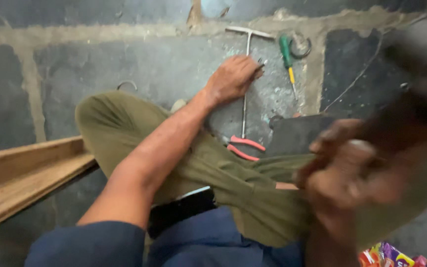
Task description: The person sits on the floor and uses a hammer and a metal rod to repeatedly strike a cylindrical metal object. The person holds the object in one hand and strikes it with the other, occasionally rotating it to hit different sides.
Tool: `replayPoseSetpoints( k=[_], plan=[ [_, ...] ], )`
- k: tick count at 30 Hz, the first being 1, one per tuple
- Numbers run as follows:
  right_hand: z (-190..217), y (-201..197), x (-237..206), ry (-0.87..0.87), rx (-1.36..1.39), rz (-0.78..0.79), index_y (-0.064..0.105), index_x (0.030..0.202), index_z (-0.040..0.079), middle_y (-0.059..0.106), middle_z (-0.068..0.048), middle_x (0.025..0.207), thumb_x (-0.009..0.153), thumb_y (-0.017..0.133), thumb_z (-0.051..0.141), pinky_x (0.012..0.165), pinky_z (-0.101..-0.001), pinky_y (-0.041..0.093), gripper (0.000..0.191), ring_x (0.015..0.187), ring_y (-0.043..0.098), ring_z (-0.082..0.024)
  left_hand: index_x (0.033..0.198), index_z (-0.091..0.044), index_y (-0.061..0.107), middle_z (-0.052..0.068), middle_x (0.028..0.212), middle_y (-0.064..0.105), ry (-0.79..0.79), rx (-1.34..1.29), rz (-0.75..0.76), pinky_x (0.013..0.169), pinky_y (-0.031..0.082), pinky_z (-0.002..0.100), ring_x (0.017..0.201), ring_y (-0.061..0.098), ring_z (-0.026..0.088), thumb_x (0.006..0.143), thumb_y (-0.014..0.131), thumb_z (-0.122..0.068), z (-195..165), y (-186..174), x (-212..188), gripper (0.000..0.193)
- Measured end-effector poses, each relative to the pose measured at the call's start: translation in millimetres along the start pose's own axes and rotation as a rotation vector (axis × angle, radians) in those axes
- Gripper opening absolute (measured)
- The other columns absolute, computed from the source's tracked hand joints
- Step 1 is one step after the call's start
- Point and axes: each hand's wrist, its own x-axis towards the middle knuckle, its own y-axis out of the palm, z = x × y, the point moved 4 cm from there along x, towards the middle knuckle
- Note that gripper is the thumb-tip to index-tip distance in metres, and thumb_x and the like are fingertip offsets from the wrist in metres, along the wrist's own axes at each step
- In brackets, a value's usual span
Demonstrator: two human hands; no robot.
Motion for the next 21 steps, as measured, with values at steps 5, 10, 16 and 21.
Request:
replayPoseSetpoints(
  k=[5,10,16,21],
  plan=[
    [-36.7,56.5,10.2,0.184,-0.126,0.352,0.047,0.157,0.012,0.072,-0.028,0.099,0.106,0.064,0.022,0.072,-0.0448,0.053,0.055,0.084,0.070,-0.042,0.102,-0.005,0.058,0.016,0.093,0.061,-0.038,0.029,0.053,0.081,0.049,0.047,0.092,0.061,0.038,0.096,0.066,-0.017,4.4,2.8,-3.4,0.016],
    [-30.4,41.2,-1.1,0.006,-0.040,0.113,0.041,0.160,0.006,0.071,-0.022,0.101,0.112,0.060,0.020,0.072,-0.0401,0.056,0.054,0.083,0.073,-0.034,0.108,-0.003,0.058,0.020,0.098,0.061,-0.145,-0.053,-0.048,0.081,0.048,0.049,0.094,0.059,0.042,0.100,0.060,-0.016,13.6,8.2,-1.3,0.015],
    [-95.0,35.0,1.6,0.463,0.436,0.018,0.047,0.159,0.008,0.060,-0.005,0.077,0.111,0.056,0.031,0.050,-0.0298,0.048,0.054,0.057,0.057,-0.014,0.097,-0.004,0.063,0.015,0.089,0.066,-0.405,-0.261,-0.117,0.078,0.051,0.043,0.088,0.066,0.033,0.109,0.052,-0.029,16.6,2.3,-0.6,0.031],
    [-146.3,68.3,-2.4,0.783,0.793,0.036,0.054,0.136,0.010,0.058,-0.002,0.070,0.106,0.056,0.035,0.043,-0.0305,0.048,0.039,0.049,0.057,-0.014,0.095,-0.004,0.068,0.009,0.084,0.070,-0.610,-0.419,-0.265,0.076,0.053,0.036,0.080,0.068,0.021,0.110,0.044,-0.040,27.3,-10.5,-1.7,0.046]
  ],
)
